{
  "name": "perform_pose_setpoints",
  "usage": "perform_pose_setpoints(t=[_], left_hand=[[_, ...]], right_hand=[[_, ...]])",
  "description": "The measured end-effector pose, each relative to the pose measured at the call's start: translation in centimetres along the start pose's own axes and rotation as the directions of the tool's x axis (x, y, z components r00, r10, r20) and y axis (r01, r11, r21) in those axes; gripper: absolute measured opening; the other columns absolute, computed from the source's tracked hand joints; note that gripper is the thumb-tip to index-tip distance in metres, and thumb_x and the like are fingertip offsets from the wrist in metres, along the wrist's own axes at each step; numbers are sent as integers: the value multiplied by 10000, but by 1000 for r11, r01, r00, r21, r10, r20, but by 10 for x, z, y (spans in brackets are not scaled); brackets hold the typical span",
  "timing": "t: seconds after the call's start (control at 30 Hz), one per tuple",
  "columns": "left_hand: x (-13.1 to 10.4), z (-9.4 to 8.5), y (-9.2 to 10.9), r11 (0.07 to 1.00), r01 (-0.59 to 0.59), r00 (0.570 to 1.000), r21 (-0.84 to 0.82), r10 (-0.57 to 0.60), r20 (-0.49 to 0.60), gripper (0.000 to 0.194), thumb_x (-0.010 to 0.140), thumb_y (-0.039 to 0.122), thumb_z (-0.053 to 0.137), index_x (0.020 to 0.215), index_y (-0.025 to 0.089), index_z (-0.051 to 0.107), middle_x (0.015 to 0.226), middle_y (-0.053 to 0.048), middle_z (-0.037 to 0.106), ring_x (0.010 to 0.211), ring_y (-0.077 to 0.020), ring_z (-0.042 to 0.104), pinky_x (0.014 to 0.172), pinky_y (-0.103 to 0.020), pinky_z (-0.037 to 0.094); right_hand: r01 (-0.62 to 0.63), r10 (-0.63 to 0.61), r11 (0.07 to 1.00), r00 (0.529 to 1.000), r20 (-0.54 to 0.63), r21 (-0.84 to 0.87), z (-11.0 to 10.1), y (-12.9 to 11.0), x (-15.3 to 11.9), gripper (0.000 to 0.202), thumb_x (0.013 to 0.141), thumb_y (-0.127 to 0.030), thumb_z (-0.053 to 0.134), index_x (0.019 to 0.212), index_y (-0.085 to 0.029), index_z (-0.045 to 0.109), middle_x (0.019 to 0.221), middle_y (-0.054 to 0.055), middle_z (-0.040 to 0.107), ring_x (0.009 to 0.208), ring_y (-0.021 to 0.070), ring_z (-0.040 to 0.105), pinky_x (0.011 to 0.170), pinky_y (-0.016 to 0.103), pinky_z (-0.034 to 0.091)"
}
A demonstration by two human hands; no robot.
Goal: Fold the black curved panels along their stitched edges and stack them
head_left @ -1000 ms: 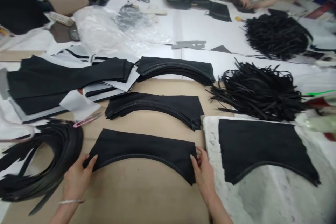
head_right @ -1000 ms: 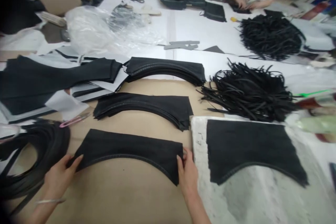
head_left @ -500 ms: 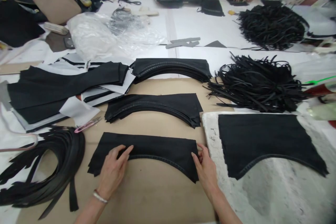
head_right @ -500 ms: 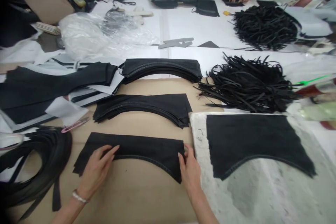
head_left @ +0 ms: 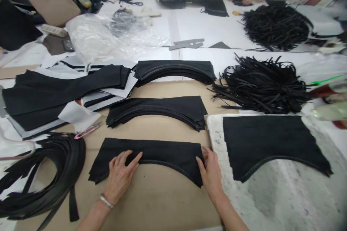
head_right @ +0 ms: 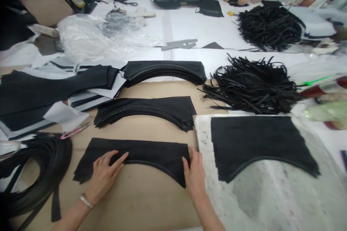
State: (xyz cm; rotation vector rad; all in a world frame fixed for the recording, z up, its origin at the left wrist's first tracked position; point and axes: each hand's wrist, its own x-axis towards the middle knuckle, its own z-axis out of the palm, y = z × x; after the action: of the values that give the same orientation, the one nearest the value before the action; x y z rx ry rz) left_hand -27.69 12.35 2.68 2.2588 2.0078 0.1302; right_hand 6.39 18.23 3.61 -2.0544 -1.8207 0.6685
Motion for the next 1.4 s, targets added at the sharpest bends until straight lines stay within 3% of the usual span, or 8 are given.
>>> perform_pose_setpoints(t=[0.13, 0.3, 0.6, 0.9, 1.1, 1.2, 1.3, 1.4], left_hand=[[-1, 1, 1, 1000, -12, 1000, 8, 12, -2, 397, 914, 252, 452, 1282, 385, 517, 1193, -95, 535, 1118, -253, 481, 890, -415, 368], [-3, 3, 0, 999, -38, 999, 33, 38, -3, 414, 915, 241, 437, 1282, 421, 503, 1202, -99, 519, 1132, -265, 467, 892, -434, 350], [-4, 1, -1, 997, -76, 997, 24, 76, 3, 394, 912, 242, 434, 1255, 404, 539, 1215, -115, 507, 1144, -287, 468, 890, -451, 342], [4, 1, 5, 994, -97, 995, 55, 98, -9, 363, 894, 237, 471, 1205, 390, 580, 1170, -96, 552, 1119, -271, 481, 876, -427, 361], [5, -1, 11, 987, -148, 986, 61, 152, -64, 430, 860, 169, 499, 1217, 399, 563, 1145, -62, 587, 1112, -238, 496, 886, -390, 382], [11, -3, 16, 991, -135, 984, 22, 137, -110, 369, 852, 186, 514, 1156, 373, 610, 1117, -52, 601, 1090, -235, 510, 879, -388, 404], [23, -9, 24, 995, -78, 984, -69, 66, -164, 299, 866, 200, 501, 1100, 322, 643, 1077, -59, 609, 1055, -233, 529, 861, -386, 430], [39, -16, 37, 980, -46, 978, -196, 4, -210, 276, 889, 179, 460, 1071, 276, 644, 1030, -69, 608, 1009, -219, 549, 829, -365, 462]], right_hand=[[159, -163, 980, 986, -27, -118, 0, -13, -8, 312, 938, -294, 382, 1213, -200, 496, 1123, 126, 502, 1007, 257, 513, 846, 418, 447], [400, -365, 897, 911, 191, -191, 6, -30, -23, 326, 933, -203, 407, 1235, -239, 526, 1101, 92, 542, 957, 228, 520, 821, 393, 439], [434, -371, 846, 897, 241, -310, -3, -2, -40, 399, 914, -172, 432, 1296, -266, 498, 1086, 87, 577, 925, 227, 537, 750, 371, 420], [433, -390, 843, 901, 190, -319, -6, -10, -30, 349, 924, -225, 450, 1259, -275, 534, 1086, 81, 602, 941, 225, 549, 766, 374, 408], [650, -626, 714, 759, 178, -259, 1, -19, -25, 286, 917, -279, 447, 1168, -299, 582, 975, 49, 649, 850, 206, 583, 733, 355, 421], [677, -666, 703, 734, 132, -218, 3, -22, -11, 233, 932, -282, 419, 1051, -286, 620, 876, 31, 653, 780, 189, 595, 687, 332, 428], [595, -579, 781, 804, 139, -187, -7, -34, 28, 241, 948, -280, 404, 1108, -277, 584, 1001, 44, 629, 901, 191, 586, 749, 325, 442], [513, -499, 795, 856, 132, -323, -18, -55, 87, 282, 959, -274, 362, 1167, -220, 544, 1090, 88, 584, 949, 216, 555, 770, 345, 443]])
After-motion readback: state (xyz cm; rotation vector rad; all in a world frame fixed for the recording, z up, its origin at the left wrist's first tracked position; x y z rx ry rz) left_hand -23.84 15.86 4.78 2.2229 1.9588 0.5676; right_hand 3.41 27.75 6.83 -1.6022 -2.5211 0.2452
